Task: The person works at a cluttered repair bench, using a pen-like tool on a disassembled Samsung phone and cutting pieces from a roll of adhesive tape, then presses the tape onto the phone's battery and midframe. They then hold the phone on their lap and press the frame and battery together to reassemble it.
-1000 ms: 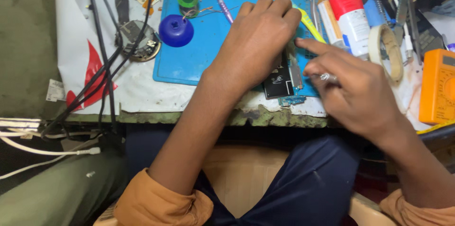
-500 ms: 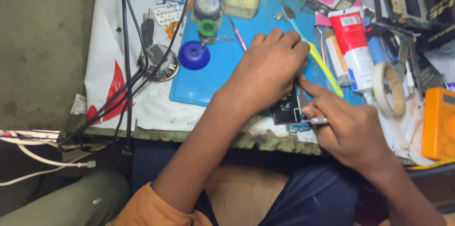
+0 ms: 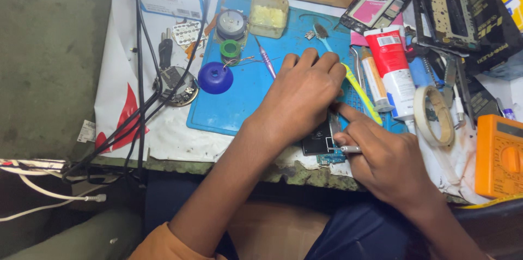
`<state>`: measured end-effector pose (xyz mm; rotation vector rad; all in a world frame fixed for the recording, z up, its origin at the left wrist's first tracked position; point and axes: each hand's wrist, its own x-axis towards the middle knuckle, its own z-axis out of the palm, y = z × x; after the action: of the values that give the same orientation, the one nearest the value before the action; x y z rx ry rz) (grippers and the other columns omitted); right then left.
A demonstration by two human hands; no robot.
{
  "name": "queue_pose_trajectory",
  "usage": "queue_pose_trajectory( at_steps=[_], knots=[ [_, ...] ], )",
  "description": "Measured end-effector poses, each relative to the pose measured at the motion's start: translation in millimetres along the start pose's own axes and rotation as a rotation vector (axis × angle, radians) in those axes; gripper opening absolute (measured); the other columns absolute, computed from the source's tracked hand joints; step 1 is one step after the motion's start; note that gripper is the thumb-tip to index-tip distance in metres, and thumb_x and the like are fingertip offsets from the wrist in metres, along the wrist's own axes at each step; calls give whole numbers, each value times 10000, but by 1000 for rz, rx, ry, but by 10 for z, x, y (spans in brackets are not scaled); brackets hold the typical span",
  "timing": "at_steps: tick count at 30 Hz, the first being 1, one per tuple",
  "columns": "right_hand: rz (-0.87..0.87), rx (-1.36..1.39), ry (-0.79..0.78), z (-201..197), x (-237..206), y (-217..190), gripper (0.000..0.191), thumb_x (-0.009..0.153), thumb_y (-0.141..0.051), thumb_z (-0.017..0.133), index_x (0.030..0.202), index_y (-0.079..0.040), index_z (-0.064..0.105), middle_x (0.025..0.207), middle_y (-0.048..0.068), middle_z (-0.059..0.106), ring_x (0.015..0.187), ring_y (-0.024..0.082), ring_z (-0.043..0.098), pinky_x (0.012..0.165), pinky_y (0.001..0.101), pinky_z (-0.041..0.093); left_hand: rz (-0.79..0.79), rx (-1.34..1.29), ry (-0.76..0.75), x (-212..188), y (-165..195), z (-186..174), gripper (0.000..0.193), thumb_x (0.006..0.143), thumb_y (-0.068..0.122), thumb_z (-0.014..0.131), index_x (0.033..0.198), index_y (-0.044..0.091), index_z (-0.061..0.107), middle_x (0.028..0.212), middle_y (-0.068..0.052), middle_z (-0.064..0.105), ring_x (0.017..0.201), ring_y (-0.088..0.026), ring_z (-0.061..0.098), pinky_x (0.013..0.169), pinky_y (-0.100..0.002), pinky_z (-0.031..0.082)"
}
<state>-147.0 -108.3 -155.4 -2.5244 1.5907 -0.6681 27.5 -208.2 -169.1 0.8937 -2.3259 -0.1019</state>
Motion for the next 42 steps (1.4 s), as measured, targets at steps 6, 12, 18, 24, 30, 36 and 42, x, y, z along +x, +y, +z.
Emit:
queue_pose_trajectory(
  at_steps=[6,12,18,24,30,36,42],
  knots=[
    [-10,-13,5,-177,55,-99,130,754,-22,667,864,-28,598,1282,116,719,647,321,683,527,422,521,-55,-17,33,125,32,-139,329,704,-6,687,1016,23,587,1044,-155,627,1002,-368,627,809,-488,498],
    [4,36,47,-158,-30,9,98,810,-6,652,905,-29,640,1259,102,752,677,269,720,565,379,546,-94,-58,148,156,104,-167,200,919,92,695,1043,26,553,1036,-176,622,963,-388,648,804,-483,528],
    [187,236,101,-47,-51,43,500,922,43,699,1413,-25,632,837,109,703,651,193,692,638,328,563,-111,-97,237,-29,84,-423,278,866,-24,640,1123,31,550,1080,-159,623,1025,-376,650,858,-469,538],
    [99,154,35,-113,2,-10,567,851,2,629,1417,-32,641,930,40,740,713,200,750,643,347,577,-122,-126,228,-279,349,-733,316,858,-30,638,1161,23,567,1146,-162,629,1034,-358,662,839,-443,554],
    [90,-25,-71,-73,31,15,129,844,-122,687,840,-25,601,1351,8,701,631,292,699,502,423,508,-180,-399,17,-804,755,-957,192,863,47,695,1040,69,623,982,-105,665,884,-330,711,700,-426,574],
    [39,264,103,-164,-19,-23,370,976,-121,626,1340,-53,628,1217,70,718,703,188,732,621,314,561,-107,-603,-484,-1270,914,-450,206,766,48,729,961,51,661,916,-147,685,819,-358,712,640,-463,568],
    [30,24,33,-89,36,-142,349,945,-115,663,1283,-52,721,839,104,751,482,211,591,487,364,472,-97,-266,-567,-1556,981,170,215,710,47,729,913,0,673,869,-188,695,780,-333,725,616,-431,581]
  ],
)
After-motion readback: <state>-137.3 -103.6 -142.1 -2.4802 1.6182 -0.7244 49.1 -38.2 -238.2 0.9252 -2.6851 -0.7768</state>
